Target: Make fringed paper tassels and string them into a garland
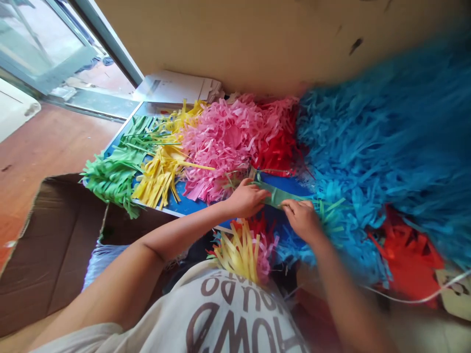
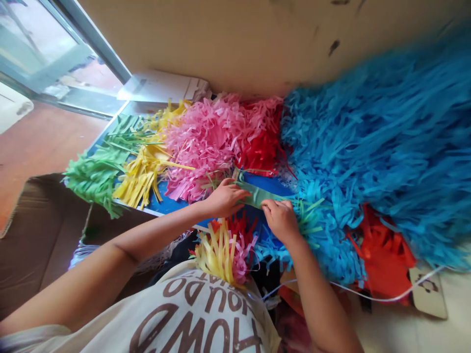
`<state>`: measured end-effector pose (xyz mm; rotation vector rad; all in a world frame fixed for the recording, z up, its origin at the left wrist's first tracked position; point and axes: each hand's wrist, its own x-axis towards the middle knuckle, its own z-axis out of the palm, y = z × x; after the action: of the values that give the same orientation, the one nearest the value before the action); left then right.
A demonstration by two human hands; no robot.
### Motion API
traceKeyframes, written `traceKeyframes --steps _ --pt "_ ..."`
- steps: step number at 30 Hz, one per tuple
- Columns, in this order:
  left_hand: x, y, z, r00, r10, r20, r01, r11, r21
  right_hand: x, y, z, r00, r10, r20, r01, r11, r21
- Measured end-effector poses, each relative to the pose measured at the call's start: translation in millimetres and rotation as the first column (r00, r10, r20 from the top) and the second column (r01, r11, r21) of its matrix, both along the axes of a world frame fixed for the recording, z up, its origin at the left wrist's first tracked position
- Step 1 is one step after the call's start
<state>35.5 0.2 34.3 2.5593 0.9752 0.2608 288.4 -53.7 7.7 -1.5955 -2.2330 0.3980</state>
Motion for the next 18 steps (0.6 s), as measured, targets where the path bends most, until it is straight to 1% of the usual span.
traceKeyframes --steps 2,3,6,7,9,12,15,18 --pt "0.8 -0.8 -2.0 0.995 0.095 0.0 -0.095 0.993 -0.073 -0.1 9.8 3.7 1.0 -0.012 0.004 0.012 0.998 -0.057" --pt "1.0 0.1 -3.5 0.993 0.118 0.002 -0.118 0.989 -0.088 0.5 14.1 4.9 0.999 -0.029 -0.021 0.027 0.995 -0.094" --pt "2.5 5.3 -8.0 0.988 0.153 0.012 -0.152 0.987 -0.06 2.6 23.1 6.4 0.986 -0.105 -0.127 0.075 0.972 -0.223" --pt "4.2 7.1 -9.0 0.982 0.188 0.008 -0.188 0.981 -0.049 3.0 25.0 6.5 0.98 -0.143 -0.14 0.104 0.961 -0.256" --pt "9.8 10.3 -10.3 0.96 0.28 -0.012 -0.281 0.958 -0.056 2.8 27.2 6.3 0.97 -0.215 -0.112 0.175 0.94 -0.294" --pt "20.6 13.7 -10.8 0.92 0.388 -0.056 -0.391 0.917 -0.08 1.9 28.0 5.8 0.963 -0.268 -0.003 0.258 0.928 -0.268" --pt "28.9 16.2 -10.7 0.911 0.398 -0.104 -0.405 0.913 -0.053 2.1 26.7 4.7 0.956 -0.279 0.087 0.291 0.938 -0.19" --pt "33.8 19.0 -11.7 0.911 0.388 -0.139 -0.395 0.918 -0.021 2.4 24.8 3.8 0.952 -0.275 0.135 0.294 0.945 -0.141"
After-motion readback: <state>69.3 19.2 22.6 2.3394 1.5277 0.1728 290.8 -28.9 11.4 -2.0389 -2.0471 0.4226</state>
